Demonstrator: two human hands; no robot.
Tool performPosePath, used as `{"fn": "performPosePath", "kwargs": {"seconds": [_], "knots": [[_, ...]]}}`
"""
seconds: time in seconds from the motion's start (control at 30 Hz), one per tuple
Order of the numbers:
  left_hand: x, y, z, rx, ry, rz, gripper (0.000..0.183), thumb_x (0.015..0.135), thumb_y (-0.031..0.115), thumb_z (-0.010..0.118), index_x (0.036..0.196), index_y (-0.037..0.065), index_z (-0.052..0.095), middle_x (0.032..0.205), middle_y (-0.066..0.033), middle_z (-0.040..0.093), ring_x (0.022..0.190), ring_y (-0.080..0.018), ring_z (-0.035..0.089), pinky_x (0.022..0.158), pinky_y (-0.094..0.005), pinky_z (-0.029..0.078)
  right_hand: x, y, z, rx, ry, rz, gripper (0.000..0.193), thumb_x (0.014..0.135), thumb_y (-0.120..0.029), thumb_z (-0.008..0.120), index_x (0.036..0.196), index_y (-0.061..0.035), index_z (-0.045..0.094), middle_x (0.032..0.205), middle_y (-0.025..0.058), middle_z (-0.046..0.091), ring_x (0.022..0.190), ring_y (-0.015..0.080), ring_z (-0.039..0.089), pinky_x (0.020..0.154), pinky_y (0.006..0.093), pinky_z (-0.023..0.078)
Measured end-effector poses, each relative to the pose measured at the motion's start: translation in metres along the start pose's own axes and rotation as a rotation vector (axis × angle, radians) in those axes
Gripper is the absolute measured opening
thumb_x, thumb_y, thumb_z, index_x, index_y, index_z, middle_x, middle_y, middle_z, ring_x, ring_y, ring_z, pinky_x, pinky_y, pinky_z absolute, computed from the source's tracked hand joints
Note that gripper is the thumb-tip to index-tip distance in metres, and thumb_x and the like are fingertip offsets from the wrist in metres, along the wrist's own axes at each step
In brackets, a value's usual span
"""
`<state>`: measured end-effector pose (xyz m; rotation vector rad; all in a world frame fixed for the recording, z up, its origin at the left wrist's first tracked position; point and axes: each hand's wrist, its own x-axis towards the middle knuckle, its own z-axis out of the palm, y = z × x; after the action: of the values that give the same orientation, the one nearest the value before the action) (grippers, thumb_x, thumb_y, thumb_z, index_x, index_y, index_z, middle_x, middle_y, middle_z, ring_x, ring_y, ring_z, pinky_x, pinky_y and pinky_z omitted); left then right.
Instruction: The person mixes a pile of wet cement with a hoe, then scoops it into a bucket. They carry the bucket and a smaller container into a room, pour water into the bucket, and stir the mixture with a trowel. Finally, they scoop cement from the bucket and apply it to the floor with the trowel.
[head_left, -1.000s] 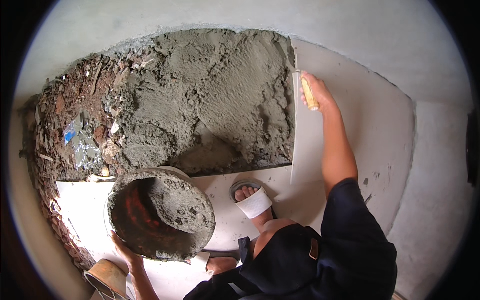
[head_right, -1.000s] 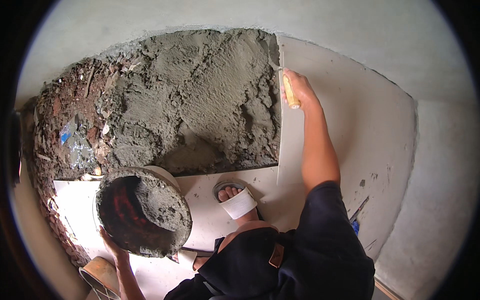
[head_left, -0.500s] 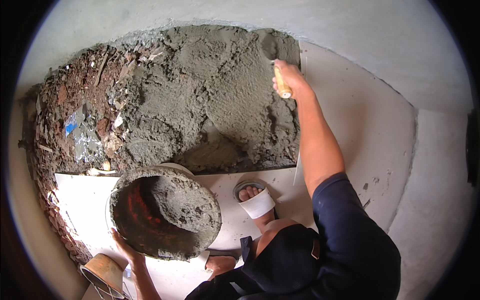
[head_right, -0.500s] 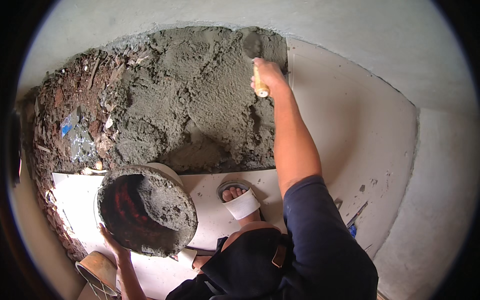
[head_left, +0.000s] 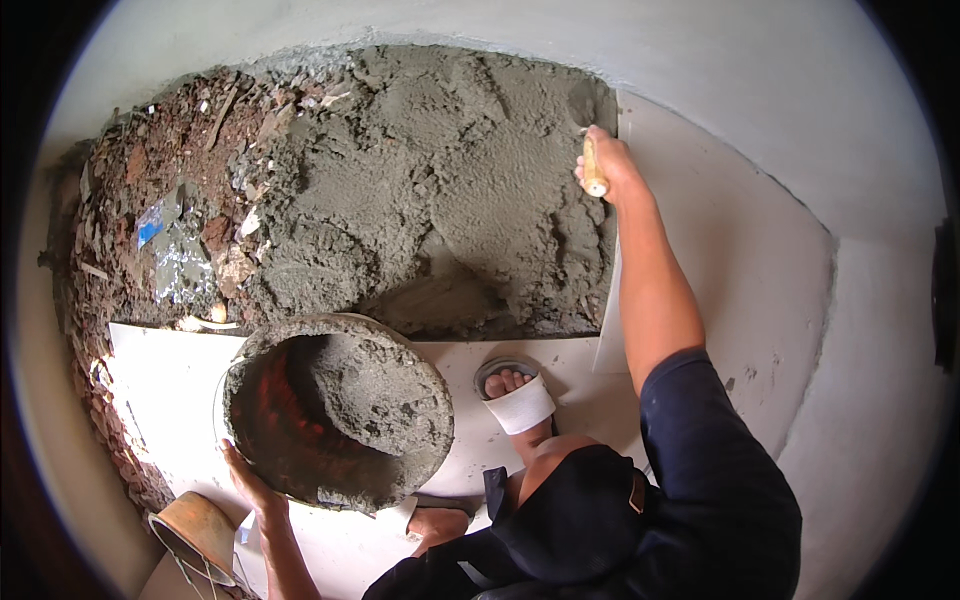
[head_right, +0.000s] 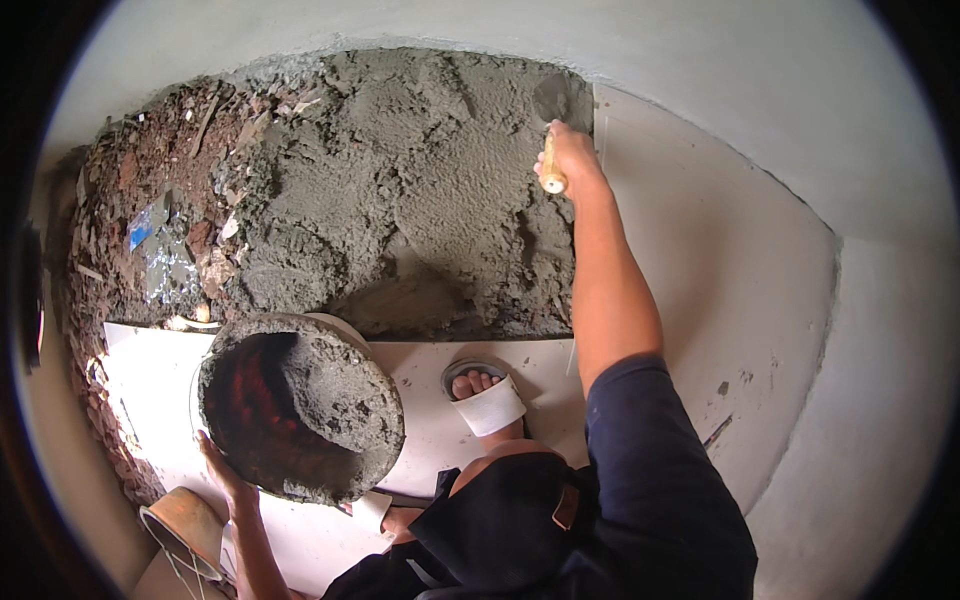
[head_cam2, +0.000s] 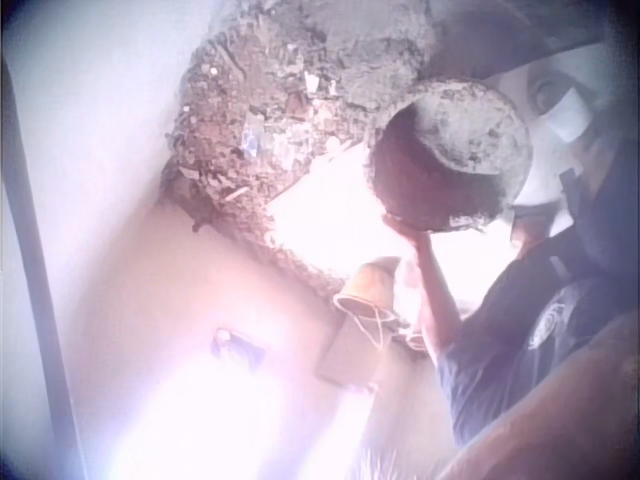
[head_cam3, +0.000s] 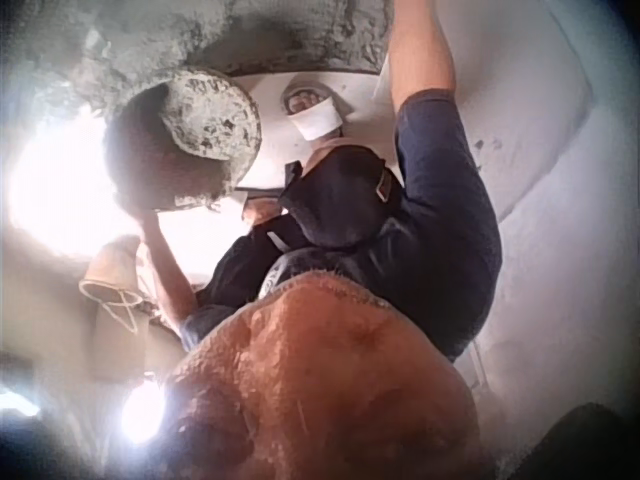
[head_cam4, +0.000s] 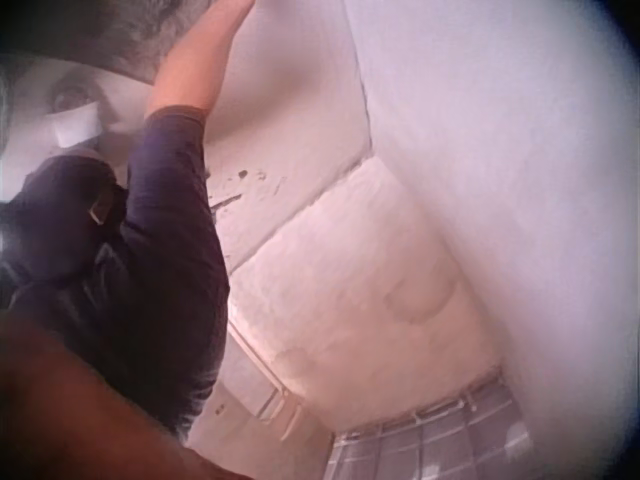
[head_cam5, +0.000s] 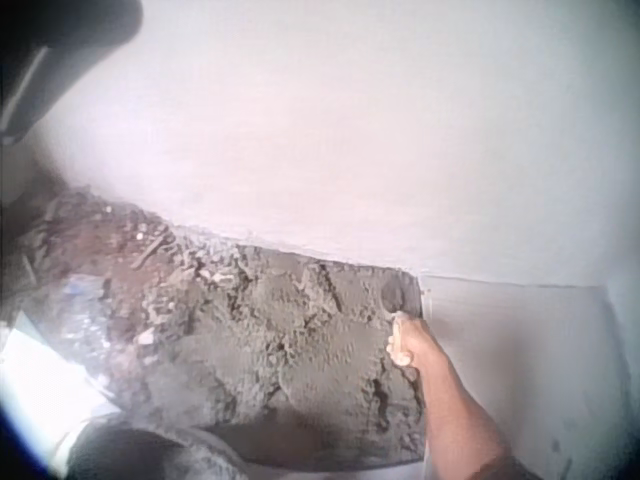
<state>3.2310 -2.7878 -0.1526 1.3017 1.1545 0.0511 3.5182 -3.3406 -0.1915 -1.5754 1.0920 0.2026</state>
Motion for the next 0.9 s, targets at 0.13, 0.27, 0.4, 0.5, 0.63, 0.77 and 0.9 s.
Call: {"fn": "performPosePath", "kwargs": {"seconds": [0.13,0.27,0.4,0.5,0.63,0.77,0.9], "knots": [[0.002,-0.001,-0.003,-0.012,-0.089,-0.011,0.065,0.097,0.049,0.046,0.136,-0.003,0.041,0.130,-0.0156,0.050,0.117,-0.0245,0.051,0.100,-0.0358,0.044,-0.010,0.019,0.097,-0.019,-0.170,-0.050,0.052,0.101,-0.038,0.042,0.128,0.0061,0.042,0.098,0.0206,0.056,0.069,0.0223,0.062,0.054,0.0326,0.058],[0.003,-0.003,-0.007,-0.005,-0.074,-0.012,0.063,0.098,0.048,0.045,0.135,-0.003,0.042,0.129,-0.0154,0.051,0.115,-0.0236,0.053,0.098,-0.0347,0.044,-0.038,0.011,0.187,-0.163,-0.386,-0.156,0.045,0.102,-0.031,0.037,0.121,0.0092,0.043,0.099,0.0222,0.055,0.066,0.0209,0.059,0.055,0.0303,0.058],[0.004,-0.002,-0.006,0.015,-0.086,0.007,0.064,0.098,0.048,0.045,0.134,-0.004,0.042,0.129,-0.0153,0.052,0.115,-0.0236,0.052,0.099,-0.0345,0.044,-0.051,-0.008,0.212,-1.280,-0.331,-0.803,0.040,0.102,-0.026,0.031,0.118,0.0027,0.053,0.101,0.0185,0.064,0.086,0.0251,0.067,0.071,0.0358,0.057],[0.002,0.000,-0.005,0.020,-0.094,0.048,0.064,0.098,0.048,0.046,0.134,-0.005,0.042,0.129,-0.0152,0.052,0.116,-0.0237,0.051,0.101,-0.0348,0.042,-0.043,0.002,0.149,-0.977,-0.377,-0.442,0.041,0.100,-0.033,0.037,0.124,-0.0029,0.050,0.109,0.0183,0.065,0.098,0.0308,0.065,0.084,0.0443,0.052],[0.002,0.000,-0.004,0.011,-0.061,0.020,0.065,0.097,0.049,0.047,0.135,-0.004,0.042,0.131,-0.0149,0.050,0.118,-0.0236,0.049,0.103,-0.0354,0.040,-0.027,0.031,0.028,-1.304,-0.127,-0.514,0.046,0.097,-0.039,0.039,0.128,-0.0066,0.047,0.115,0.0208,0.064,0.108,0.0376,0.061,0.091,0.0485,0.047],[0.004,-0.001,-0.006,0.022,-0.089,0.034,0.064,0.097,0.049,0.047,0.137,-0.001,0.040,0.135,-0.0151,0.047,0.120,-0.0244,0.048,0.104,-0.0368,0.038,-0.018,0.045,-0.065,-1.256,0.062,-0.411,0.047,0.097,-0.043,0.042,0.126,-0.0063,0.047,0.114,0.0207,0.064,0.096,0.0353,0.066,0.089,0.0484,0.047],[0.005,0.001,-0.004,0.130,-0.073,0.033,0.080,0.094,0.057,0.046,0.147,0.001,0.026,0.145,-0.0173,0.037,0.130,-0.0298,0.041,0.109,-0.0403,0.035,-0.008,0.017,-0.115,-0.827,-0.049,-0.222,0.051,0.097,-0.044,0.046,0.126,-0.0018,0.049,0.099,0.0164,0.064,0.073,0.0228,0.065,0.069,0.0398,0.053]]}}
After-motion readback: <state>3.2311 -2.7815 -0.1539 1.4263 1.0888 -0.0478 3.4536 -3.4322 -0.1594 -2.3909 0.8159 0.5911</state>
